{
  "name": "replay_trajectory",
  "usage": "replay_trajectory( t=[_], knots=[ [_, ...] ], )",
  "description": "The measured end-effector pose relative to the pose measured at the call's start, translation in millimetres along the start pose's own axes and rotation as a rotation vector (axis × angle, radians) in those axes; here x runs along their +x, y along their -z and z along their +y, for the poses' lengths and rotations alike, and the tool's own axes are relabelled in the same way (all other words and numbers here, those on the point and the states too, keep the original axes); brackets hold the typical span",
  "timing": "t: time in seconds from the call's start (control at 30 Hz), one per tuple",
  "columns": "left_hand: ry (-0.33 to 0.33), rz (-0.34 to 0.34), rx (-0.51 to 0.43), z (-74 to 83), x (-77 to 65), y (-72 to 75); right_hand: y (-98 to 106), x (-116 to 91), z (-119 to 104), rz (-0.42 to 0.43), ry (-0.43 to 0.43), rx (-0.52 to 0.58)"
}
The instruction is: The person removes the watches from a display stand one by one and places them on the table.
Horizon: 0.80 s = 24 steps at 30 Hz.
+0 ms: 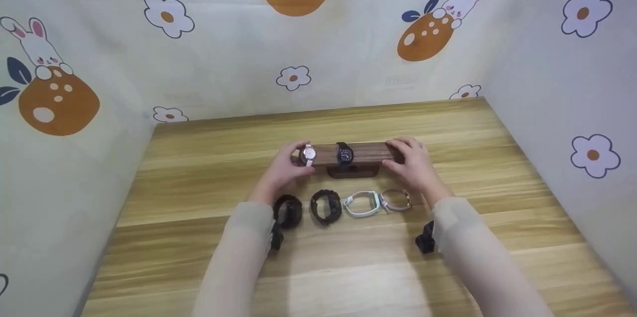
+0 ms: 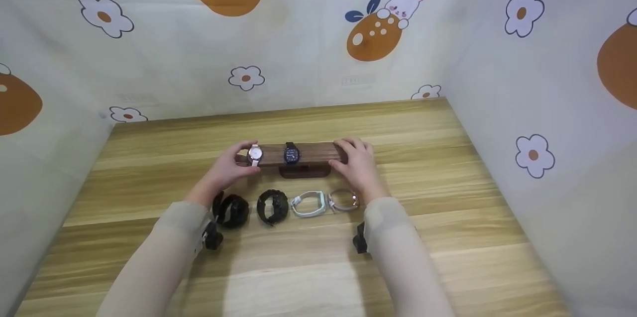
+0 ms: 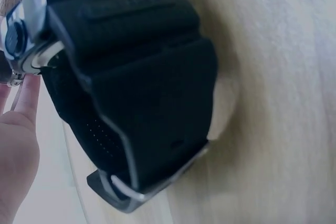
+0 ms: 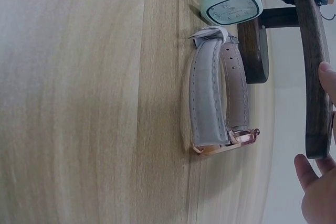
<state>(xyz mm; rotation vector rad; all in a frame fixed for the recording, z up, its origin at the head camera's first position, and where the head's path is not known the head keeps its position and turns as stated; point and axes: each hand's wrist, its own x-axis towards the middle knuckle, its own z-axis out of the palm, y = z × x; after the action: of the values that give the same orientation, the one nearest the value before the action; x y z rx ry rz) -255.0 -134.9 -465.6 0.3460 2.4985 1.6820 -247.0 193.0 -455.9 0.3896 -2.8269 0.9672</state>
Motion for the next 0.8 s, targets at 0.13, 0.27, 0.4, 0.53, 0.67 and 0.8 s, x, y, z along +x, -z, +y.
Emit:
replay_trajectory(
  t=[0.13, 0.27, 0.4, 0.53, 0.67, 0.8],
  knots=[
    [-0.008, 0.009, 0.025, 0.5, -1.6, 1.4, 0.3, 0.1, 0.1, 0.012, 0.011, -0.015],
    [-0.018, 0.019, 0.016, -0.9, -4.7, 3.2, 0.3, 0.5, 0.2, 0.014, 0.017, -0.023],
    [-0.046, 0.032, -0.003, -4.6, -8.3, 6.0, 0.9, 0.3, -1.0, 0.002, 0.002, -0.017],
    [-0.062, 0.045, -0.038, -6.4, -11.8, 9.8, 1.4, 0.0, -2.1, -0.007, -0.021, -0.007],
    [-0.025, 0.061, -0.080, -6.1, -18.1, 13.0, 0.8, -0.2, -1.6, -0.018, -0.023, -0.004],
    [-0.012, 0.057, -0.117, -7.6, -24.7, 14.1, 2.2, -1.2, -1.2, -0.018, -0.023, -0.005]
  ],
)
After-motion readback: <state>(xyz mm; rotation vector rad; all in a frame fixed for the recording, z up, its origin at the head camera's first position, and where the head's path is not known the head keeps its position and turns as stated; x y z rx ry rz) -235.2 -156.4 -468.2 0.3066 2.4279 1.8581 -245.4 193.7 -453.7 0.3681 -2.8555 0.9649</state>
